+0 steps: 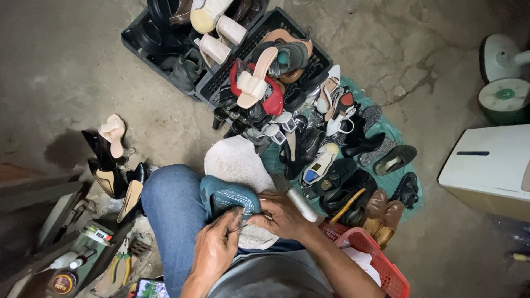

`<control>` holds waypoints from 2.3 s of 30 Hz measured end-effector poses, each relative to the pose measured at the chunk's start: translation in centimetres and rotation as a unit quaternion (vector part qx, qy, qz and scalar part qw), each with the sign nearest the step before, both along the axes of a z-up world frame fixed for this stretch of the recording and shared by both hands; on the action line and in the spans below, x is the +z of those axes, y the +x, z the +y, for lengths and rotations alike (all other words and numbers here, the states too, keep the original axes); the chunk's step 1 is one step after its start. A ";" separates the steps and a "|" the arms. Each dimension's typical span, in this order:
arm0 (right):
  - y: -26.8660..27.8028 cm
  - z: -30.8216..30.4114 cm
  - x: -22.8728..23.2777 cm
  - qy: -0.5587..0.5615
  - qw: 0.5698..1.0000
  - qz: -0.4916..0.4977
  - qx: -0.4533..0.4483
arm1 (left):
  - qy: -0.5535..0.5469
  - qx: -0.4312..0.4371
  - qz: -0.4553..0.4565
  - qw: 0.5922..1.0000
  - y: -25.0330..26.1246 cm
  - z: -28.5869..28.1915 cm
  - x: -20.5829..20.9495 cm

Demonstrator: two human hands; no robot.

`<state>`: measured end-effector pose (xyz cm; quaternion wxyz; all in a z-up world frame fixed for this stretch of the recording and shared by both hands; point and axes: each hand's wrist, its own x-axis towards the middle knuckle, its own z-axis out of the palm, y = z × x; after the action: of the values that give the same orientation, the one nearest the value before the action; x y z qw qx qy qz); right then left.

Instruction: Hand-stitching the sole of a blue sandal for repair

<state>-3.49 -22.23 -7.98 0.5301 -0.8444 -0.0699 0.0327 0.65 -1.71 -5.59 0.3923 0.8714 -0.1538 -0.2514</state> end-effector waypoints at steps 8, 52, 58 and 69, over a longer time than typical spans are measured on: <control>0.0 0.1 0.4 0.015 0.999 -0.030 -0.012 | 0.003 -0.003 -0.017 1.000 -0.1 0.0 -0.2; -2.3 -3.2 -3.6 0.150 0.939 0.248 -0.183 | -0.026 0.110 -0.014 0.993 -0.1 4.0 2.8; -2.4 -3.0 -2.8 0.171 0.939 0.225 -0.195 | -0.071 0.048 -0.061 0.994 0.6 1.5 5.3; -2.9 -3.3 -1.8 0.163 0.975 0.076 -0.127 | -0.035 -0.066 -0.168 0.983 0.4 -0.1 4.7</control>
<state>-6.40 -25.57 -9.74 0.6642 -0.7437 0.0746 0.0174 1.03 -1.82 -0.87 0.3738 0.8747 -0.2837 -0.1208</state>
